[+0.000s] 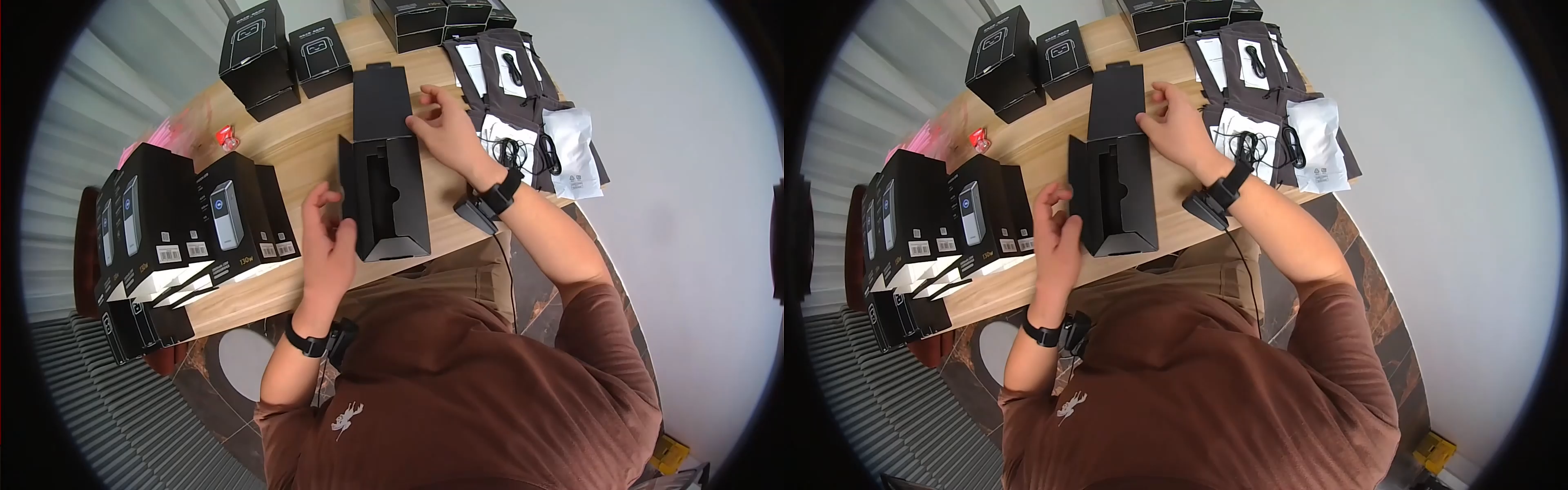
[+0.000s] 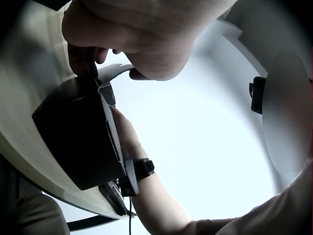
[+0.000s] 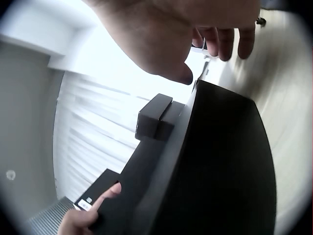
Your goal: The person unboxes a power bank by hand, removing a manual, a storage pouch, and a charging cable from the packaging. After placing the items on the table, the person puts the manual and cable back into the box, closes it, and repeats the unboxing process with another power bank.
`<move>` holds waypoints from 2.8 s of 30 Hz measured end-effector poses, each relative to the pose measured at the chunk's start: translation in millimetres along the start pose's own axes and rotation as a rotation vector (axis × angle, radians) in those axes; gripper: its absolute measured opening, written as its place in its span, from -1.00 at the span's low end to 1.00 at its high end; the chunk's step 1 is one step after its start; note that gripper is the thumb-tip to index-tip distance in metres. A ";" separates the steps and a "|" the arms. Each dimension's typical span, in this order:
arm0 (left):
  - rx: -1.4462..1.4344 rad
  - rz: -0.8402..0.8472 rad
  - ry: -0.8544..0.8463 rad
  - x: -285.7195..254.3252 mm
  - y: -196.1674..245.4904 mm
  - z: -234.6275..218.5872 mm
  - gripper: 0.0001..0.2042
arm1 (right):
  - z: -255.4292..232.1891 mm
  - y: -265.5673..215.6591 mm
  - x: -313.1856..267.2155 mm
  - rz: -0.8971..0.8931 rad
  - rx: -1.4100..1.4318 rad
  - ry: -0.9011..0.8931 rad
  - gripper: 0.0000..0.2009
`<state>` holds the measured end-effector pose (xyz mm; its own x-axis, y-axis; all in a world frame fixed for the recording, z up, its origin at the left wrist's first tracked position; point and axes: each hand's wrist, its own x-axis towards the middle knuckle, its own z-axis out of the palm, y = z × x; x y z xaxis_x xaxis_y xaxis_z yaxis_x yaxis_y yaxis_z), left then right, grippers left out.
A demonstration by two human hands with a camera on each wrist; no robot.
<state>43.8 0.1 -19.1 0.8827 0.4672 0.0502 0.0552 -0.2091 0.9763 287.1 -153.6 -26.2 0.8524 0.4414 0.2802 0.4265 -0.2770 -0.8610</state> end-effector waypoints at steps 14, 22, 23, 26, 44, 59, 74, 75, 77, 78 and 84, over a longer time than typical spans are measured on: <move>0.791 0.620 -0.236 1.6 19.4 -3.9 -0.67 | -50.7 -43.8 -87.8 -0.585 -0.149 -0.263 -0.81; 0.702 0.553 -0.422 2.2 38.3 15.1 -0.89 | -60.2 -12.2 -115.6 -0.429 -0.305 -0.163 -0.88; 0.690 0.530 -0.435 5.0 38.9 20.5 -0.89 | -58.9 -10.3 -118.4 -0.422 -0.299 -0.162 -0.89; 0.669 0.440 -0.469 5.8 31.2 18.3 -0.87 | -52.8 -9.0 -123.2 -0.402 -0.285 -0.156 -0.81; 0.889 0.498 -0.358 -2.4 33.7 33.5 -0.71 | -116.5 17.4 -80.0 0.236 -0.857 0.093 -0.50; 0.923 0.404 -0.362 -0.6 48.1 33.8 -0.57 | -159.2 37.9 -78.1 0.281 -0.164 0.180 -0.49; -0.054 0.022 -0.592 6.3 112.0 115.2 -0.74 | -156.6 -22.9 -101.8 0.331 0.761 0.014 -0.82; -0.222 -0.110 -0.595 10.5 109.7 128.2 -0.76 | -149.0 -33.3 -102.0 0.267 0.604 0.020 -0.82; -0.263 -0.161 -0.592 27.5 107.6 150.8 -0.78 | -135.9 -45.9 -102.8 0.168 0.428 -0.011 -0.80; -0.284 -0.187 -0.593 36.8 106.0 161.0 -0.77 | -130.4 -44.8 -99.6 0.123 0.318 0.021 -0.80; -0.163 -0.322 -0.671 94.0 93.0 163.9 -0.67 | -136.0 -22.3 -89.0 0.118 0.409 -0.238 -0.78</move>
<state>208.4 -116.2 41.9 0.9322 -0.1492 -0.3298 0.3340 0.0029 0.9426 242.8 -302.8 25.8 0.7747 0.6232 0.1070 0.1367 0.0002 -0.9906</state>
